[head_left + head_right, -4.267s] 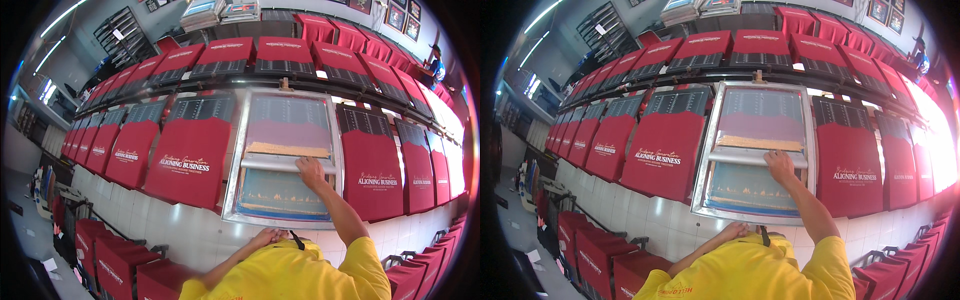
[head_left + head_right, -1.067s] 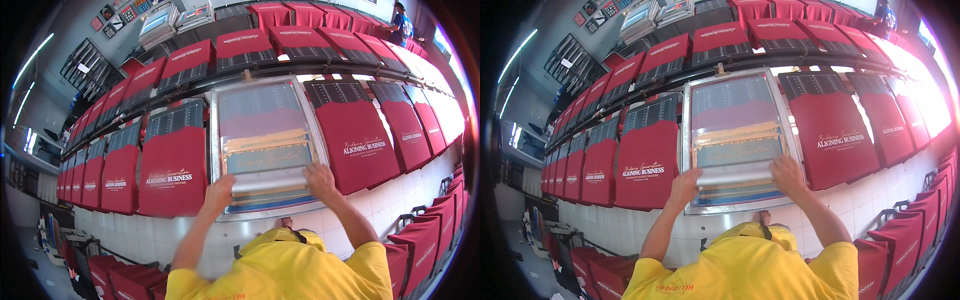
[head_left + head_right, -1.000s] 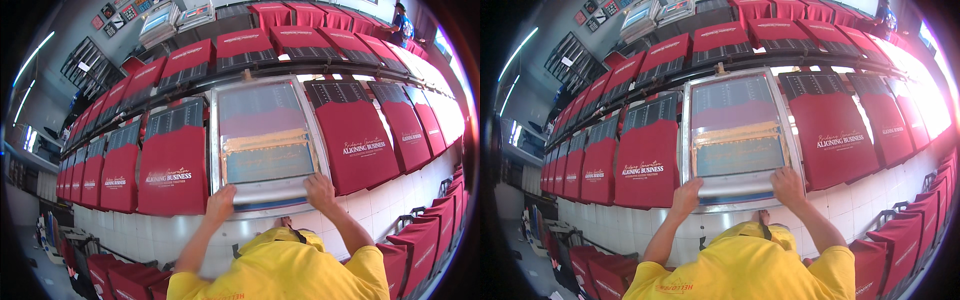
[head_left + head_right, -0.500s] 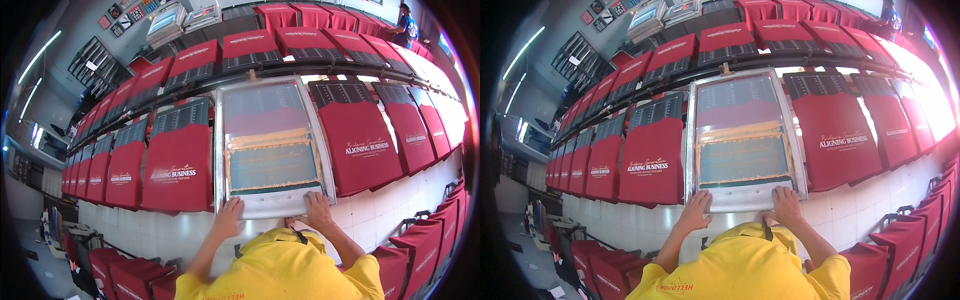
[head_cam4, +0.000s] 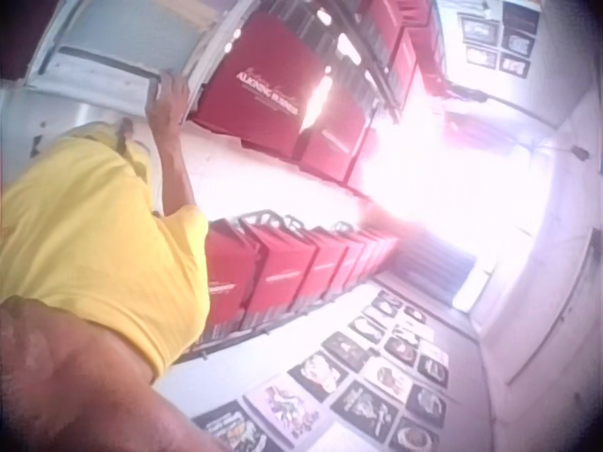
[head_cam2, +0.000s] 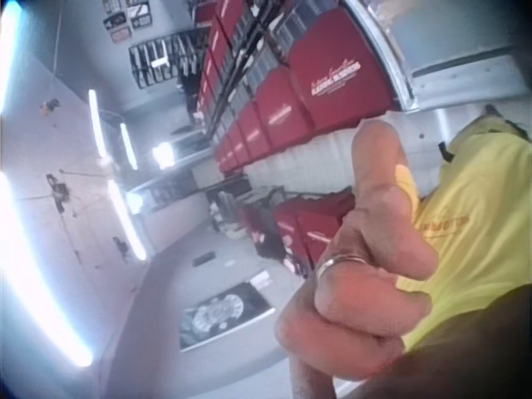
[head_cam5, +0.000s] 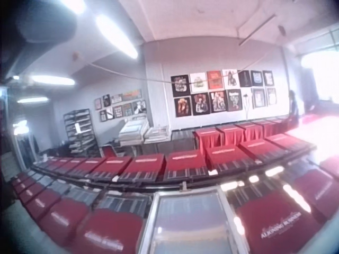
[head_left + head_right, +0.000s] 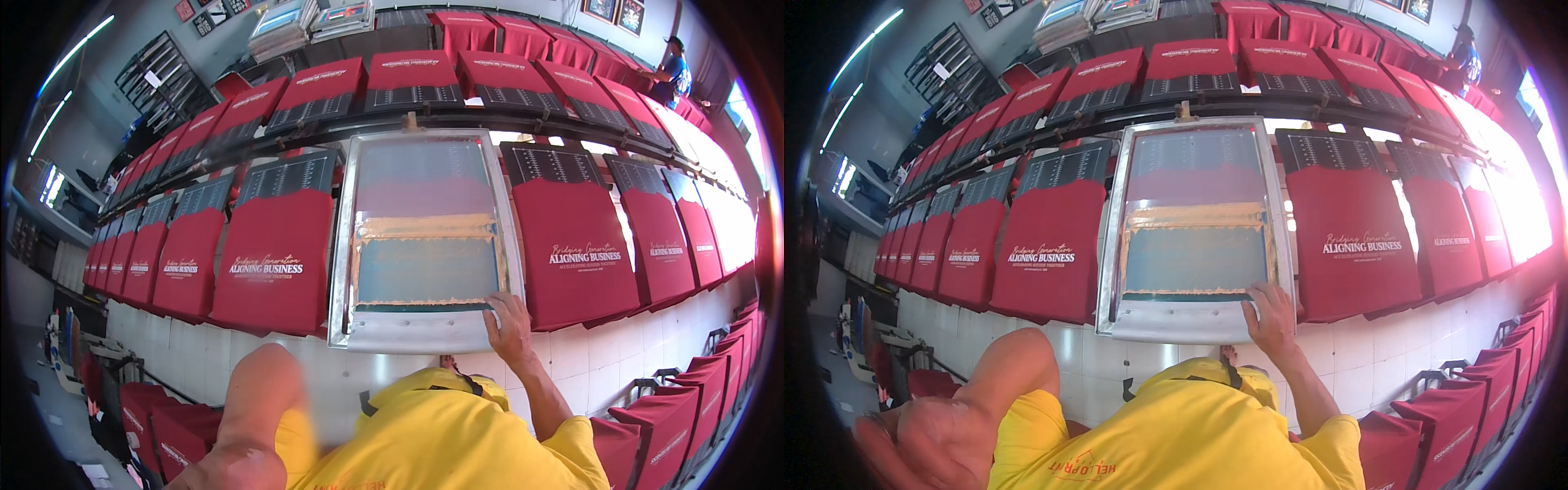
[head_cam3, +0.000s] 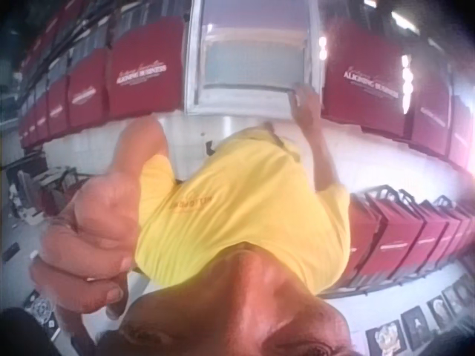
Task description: The person performs screen printing on red t-shirts by lowering a screen frame, applying ink using a squeegee with multiple passes, and then lifting the frame.
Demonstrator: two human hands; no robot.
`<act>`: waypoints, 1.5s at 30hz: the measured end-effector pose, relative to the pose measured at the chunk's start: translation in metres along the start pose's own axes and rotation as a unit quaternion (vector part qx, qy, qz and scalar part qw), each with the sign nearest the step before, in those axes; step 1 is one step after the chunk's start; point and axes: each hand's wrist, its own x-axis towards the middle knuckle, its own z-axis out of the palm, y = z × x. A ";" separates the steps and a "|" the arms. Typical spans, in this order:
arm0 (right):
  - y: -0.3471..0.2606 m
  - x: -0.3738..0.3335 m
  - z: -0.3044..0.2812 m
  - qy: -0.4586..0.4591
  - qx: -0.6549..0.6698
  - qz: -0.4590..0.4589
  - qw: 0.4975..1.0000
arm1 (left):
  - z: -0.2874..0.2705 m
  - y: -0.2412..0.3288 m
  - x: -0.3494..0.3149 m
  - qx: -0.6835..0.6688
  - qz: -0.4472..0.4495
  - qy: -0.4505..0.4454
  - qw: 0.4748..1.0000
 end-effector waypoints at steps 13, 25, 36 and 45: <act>0.039 0.012 -0.015 0.040 0.005 0.010 0.999 | 0.014 -0.029 0.005 0.091 0.053 0.056 0.993; 0.118 -0.050 0.026 -0.013 0.090 0.260 0.961 | -0.080 -0.220 -0.340 0.511 -0.606 0.200 0.576; 0.115 -0.024 0.043 0.061 0.127 0.374 0.917 | -0.080 -0.248 -0.396 0.475 -0.574 0.197 0.637; 0.118 -0.018 0.044 0.060 0.111 0.416 0.901 | -0.072 -0.255 -0.327 0.231 -0.621 0.410 0.628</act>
